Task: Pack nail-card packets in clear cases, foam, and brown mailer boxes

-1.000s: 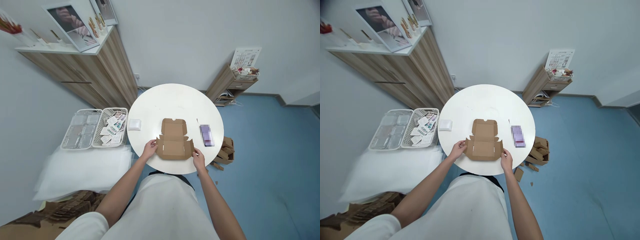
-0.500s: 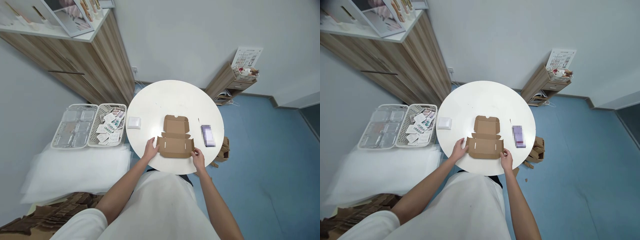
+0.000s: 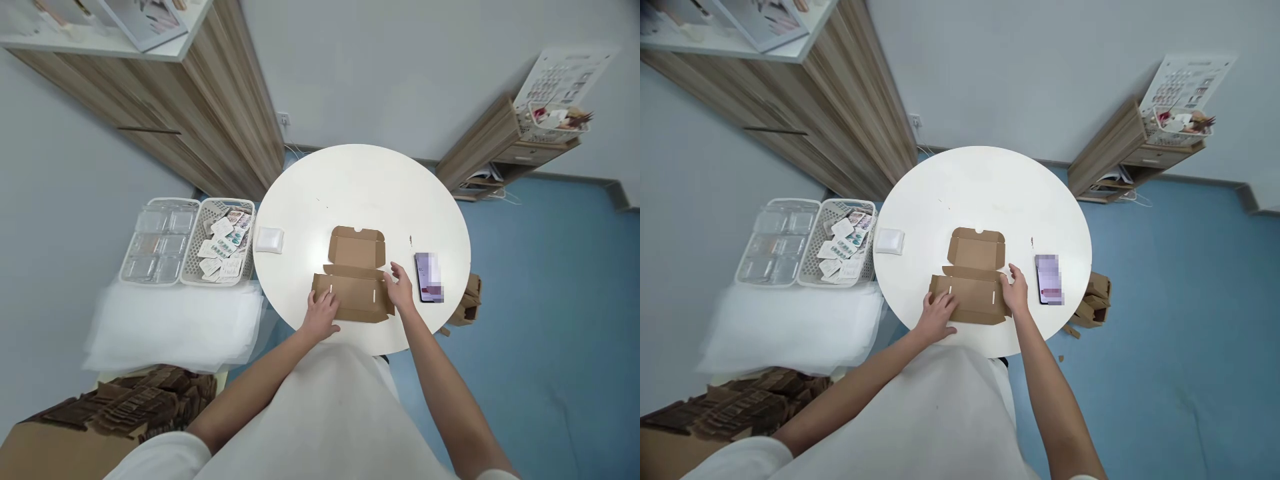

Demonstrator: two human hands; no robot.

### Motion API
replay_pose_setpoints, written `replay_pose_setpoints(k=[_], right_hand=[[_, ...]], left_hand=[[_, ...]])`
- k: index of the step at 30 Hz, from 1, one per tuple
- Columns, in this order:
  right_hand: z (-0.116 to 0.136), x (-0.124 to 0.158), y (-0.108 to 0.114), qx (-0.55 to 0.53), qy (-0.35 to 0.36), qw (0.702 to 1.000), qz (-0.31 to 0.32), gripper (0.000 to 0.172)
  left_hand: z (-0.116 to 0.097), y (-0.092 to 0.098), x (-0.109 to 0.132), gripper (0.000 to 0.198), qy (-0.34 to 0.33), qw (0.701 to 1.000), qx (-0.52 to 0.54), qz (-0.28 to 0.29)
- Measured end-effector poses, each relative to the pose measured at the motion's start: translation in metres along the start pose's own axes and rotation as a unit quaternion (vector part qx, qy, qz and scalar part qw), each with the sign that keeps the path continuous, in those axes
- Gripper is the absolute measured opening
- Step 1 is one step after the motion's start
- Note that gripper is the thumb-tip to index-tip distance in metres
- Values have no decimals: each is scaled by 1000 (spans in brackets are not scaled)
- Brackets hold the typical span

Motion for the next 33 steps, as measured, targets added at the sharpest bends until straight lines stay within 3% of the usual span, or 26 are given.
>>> replay_pose_setpoints(k=[7,15,19,27,33], right_hand=[[-15,-29,-27,-29,2,995,90,45],[-18,-33,-31,-43,-12,996,82,29],[-14,-31,-27,-47,4,997,63,25],[-6,-8,-25,-12,31,996,82,27],[-5,12,-26,14,41,995,95,26]], left_hand=[[0,-6,-10,47,26,999,-17,28],[-3,-4,-15,47,41,999,-9,33],[-1,-1,-16,64,35,999,-5,9],[2,10,-28,104,53,995,-80,-24],[-1,9,-37,118,19,988,-151,0]])
Point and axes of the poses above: each hand's wrist, its own x-axis away from the middle knuckle, its own y-axis out of the back of the hand, z = x × y, the point moved 7 cm from there along -x, towards the middle knuckle, and after that the axes turned 14 degrees about y, right-handed, at the moved point
